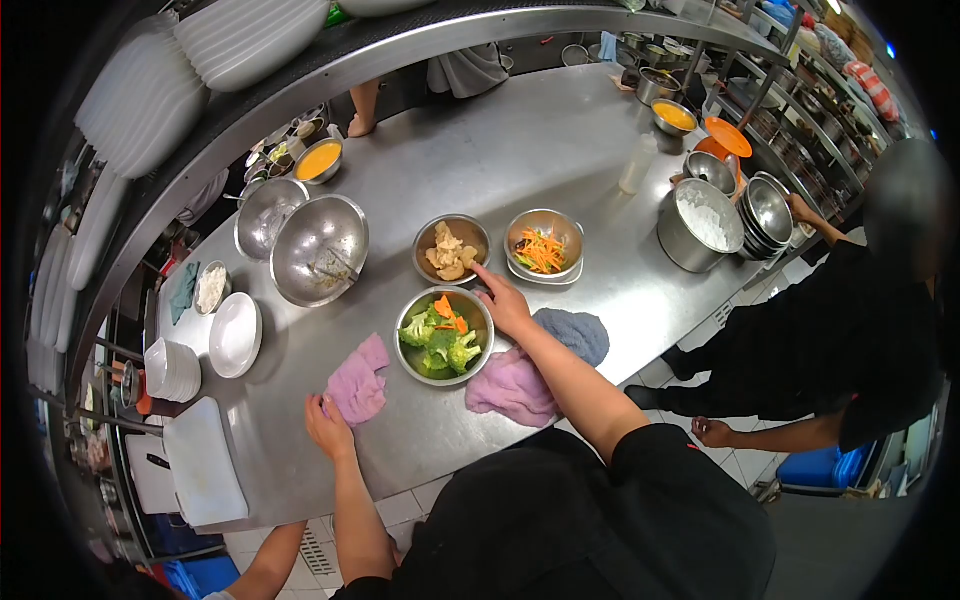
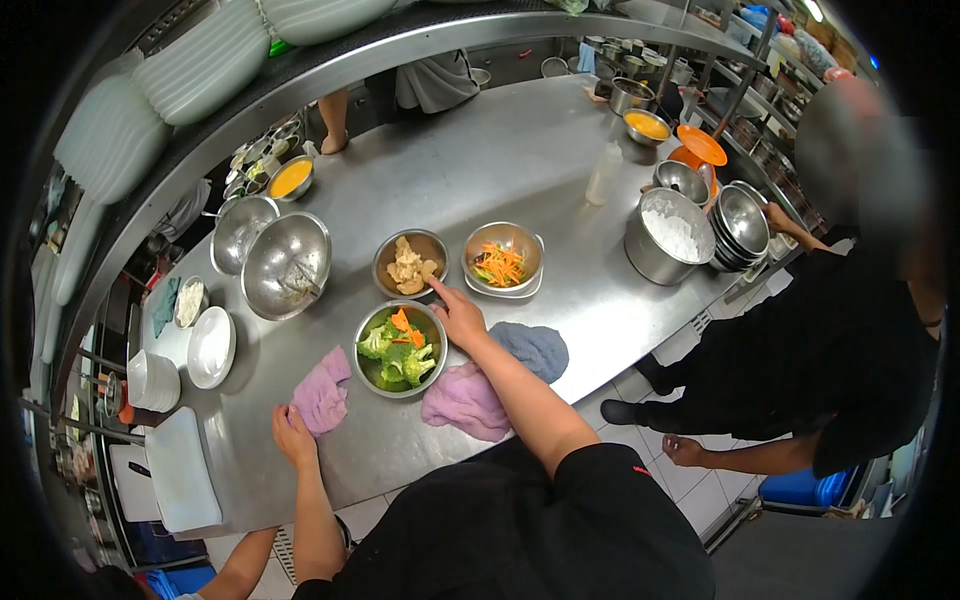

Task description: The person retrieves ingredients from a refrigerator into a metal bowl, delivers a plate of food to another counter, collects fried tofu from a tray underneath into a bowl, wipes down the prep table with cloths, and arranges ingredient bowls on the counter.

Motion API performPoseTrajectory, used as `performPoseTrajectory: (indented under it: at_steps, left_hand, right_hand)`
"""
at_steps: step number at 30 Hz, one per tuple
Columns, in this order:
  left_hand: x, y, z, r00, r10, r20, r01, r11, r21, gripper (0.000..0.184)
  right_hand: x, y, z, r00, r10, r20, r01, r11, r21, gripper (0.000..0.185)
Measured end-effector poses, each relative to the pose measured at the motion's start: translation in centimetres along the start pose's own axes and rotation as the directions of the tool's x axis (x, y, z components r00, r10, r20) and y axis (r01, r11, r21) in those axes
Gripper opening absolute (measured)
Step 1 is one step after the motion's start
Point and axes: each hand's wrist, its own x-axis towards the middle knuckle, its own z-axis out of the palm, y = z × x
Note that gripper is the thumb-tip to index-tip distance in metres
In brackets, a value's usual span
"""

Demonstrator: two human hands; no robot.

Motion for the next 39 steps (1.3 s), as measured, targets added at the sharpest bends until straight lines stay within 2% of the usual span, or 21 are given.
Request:
performPoseTrajectory:
  at_steps: [5, 11, 14, 19, 20, 21, 23, 26, 27, 29, 31, 34, 36, 37, 38, 39]
  left_hand:
    - [0.0, 0.1, -0.1, 1.000, -0.009, 0.004, 0.009, 1.000, -0.002, 0.042]
    - [0.0, 0.3, -0.2, 1.000, -0.016, 0.004, 0.016, 1.000, -0.016, 0.042]
    - [0.0, 0.0, 0.0, 0.999, -0.018, 0.026, 0.020, 0.996, -0.083, 0.042]
    - [-0.3, -0.1, -0.2, 0.998, -0.053, 0.033, 0.059, 0.979, -0.198, 0.044]
    - [-0.3, -0.3, -0.1, 0.998, -0.036, 0.044, 0.045, 0.974, -0.220, 0.044]
    - [-0.4, -0.5, -0.1, 0.997, -0.057, 0.052, 0.067, 0.970, -0.235, 0.044]
    - [-0.5, -0.8, 0.0, 0.995, -0.068, 0.074, 0.085, 0.960, -0.266, 0.045]
    - [-0.1, -0.4, -0.6, 0.996, -0.058, 0.065, 0.074, 0.958, -0.276, 0.044]
    - [-0.1, -0.2, -0.9, 0.997, -0.064, 0.054, 0.077, 0.950, -0.303, 0.043]
    - [-0.4, -0.3, -0.6, 0.995, -0.087, 0.049, 0.098, 0.939, -0.329, 0.042]
    - [-0.3, -1.8, -0.3, 1.000, -0.030, 0.009, 0.031, 0.950, -0.311, 0.039]
    - [-2.0, -2.3, -1.6, 0.993, -0.096, -0.062, 0.070, 0.938, -0.339, 0.037]
    - [-5.1, -2.4, -3.3, 0.985, -0.137, -0.108, 0.093, 0.936, -0.340, 0.037]
    - [-7.5, -2.8, -3.9, 0.971, -0.174, -0.161, 0.113, 0.937, -0.329, 0.035]
    - [-9.5, -2.4, -4.7, 0.955, -0.208, -0.209, 0.135, 0.939, -0.315, 0.034]
    - [-11.1, 0.5, -6.9, 0.950, -0.181, -0.253, 0.130, 0.970, -0.206, 0.029]
  right_hand:
    - [0.1, 0.5, 0.5, 0.995, -0.073, -0.065, 0.071, 0.997, -0.025, 0.059]
    - [0.1, 0.2, 0.0, 1.000, 0.004, 0.008, -0.004, 1.000, 0.006, 0.056]
    - [0.1, 0.7, 0.2, 0.996, -0.073, -0.052, 0.072, 0.997, -0.004, 0.056]
    - [-1.7, 0.4, -1.5, 1.000, 0.004, -0.014, -0.001, 0.981, 0.192, 0.059]
    - [-2.4, 1.0, -1.7, 0.997, 0.063, 0.036, -0.071, 0.950, 0.305, 0.058]
    - [-3.8, 0.2, -2.8, 0.993, 0.101, 0.058, -0.114, 0.940, 0.323, 0.057]
    - [-6.4, -1.4, -5.1, 0.987, 0.151, 0.062, -0.163, 0.863, 0.478, 0.052]
    - [-9.3, -1.2, -9.2, 0.971, 0.238, 0.013, -0.207, 0.812, 0.546, 0.043]
    - [-10.0, -1.3, -11.2, 0.959, 0.279, -0.043, -0.220, 0.834, 0.506, 0.036]
    - [-10.3, 0.6, -15.6, 0.956, 0.244, -0.160, -0.158, 0.894, 0.419, 0.031]
    - [-9.6, 1.3, -20.9, 0.934, 0.219, -0.283, -0.129, 0.944, 0.305, 0.028]
    - [-7.2, 3.0, -29.7, 0.891, 0.262, -0.370, -0.217, 0.963, 0.161, 0.024]
    - [-5.1, 5.7, -35.8, 0.829, 0.241, -0.504, -0.257, 0.966, 0.040, 0.024]
    - [-3.7, 7.4, -39.0, 0.812, 0.209, -0.545, -0.223, 0.974, 0.041, 0.024]
    - [-2.3, 9.7, -42.5, 0.798, 0.082, -0.597, -0.191, 0.974, -0.122, 0.024]
    - [-0.7, 10.9, -45.8, 0.768, -0.007, -0.641, -0.211, 0.942, -0.263, 0.024]
